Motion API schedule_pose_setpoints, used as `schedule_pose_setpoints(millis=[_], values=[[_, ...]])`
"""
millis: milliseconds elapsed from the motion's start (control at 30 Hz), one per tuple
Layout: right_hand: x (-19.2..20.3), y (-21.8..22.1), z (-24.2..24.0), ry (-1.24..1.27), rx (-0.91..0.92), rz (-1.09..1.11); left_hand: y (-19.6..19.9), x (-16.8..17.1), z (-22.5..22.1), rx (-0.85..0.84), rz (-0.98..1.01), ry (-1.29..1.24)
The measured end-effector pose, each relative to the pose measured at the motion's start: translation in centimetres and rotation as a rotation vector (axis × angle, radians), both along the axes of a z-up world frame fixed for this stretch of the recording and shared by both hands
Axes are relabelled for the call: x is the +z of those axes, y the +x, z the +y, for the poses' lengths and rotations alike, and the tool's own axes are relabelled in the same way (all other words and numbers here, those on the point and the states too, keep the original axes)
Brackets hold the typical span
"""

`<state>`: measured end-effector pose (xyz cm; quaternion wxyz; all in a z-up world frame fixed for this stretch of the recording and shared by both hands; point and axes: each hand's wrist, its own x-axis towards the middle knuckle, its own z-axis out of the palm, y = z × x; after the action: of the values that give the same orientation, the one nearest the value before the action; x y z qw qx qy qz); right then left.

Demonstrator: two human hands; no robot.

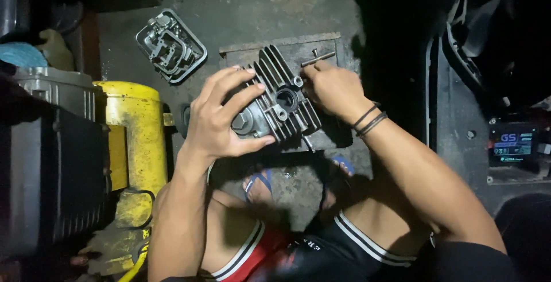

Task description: Using a flathead screwdriver to scrape out dirt and debris from between the cooling fins of a motorcycle engine cylinder head.

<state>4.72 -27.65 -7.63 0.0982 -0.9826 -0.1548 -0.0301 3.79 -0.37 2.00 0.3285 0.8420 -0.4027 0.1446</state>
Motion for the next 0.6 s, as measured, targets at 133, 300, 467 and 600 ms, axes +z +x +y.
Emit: schedule_pose_setpoints(millis=[133,300,467,600], values=[[1.2,-1.9,0.6,-0.120,0.000,-0.164,0.2,-0.4,-0.1,0.008,-0.009,0.000],[5.2,-4.4,2.5,-0.309,0.043,0.845,0.9,-1.8,-0.1,0.006,-0.131,-0.141],[2.1,-5.4,3.0,-0.182,-0.060,0.666,0.8,-2.2,0.2,0.018,-0.112,-0.109],[-0.7,-5.7,0.9,-0.267,-0.054,0.588,0.7,-2.4,0.3,0.014,-0.119,-0.100]])
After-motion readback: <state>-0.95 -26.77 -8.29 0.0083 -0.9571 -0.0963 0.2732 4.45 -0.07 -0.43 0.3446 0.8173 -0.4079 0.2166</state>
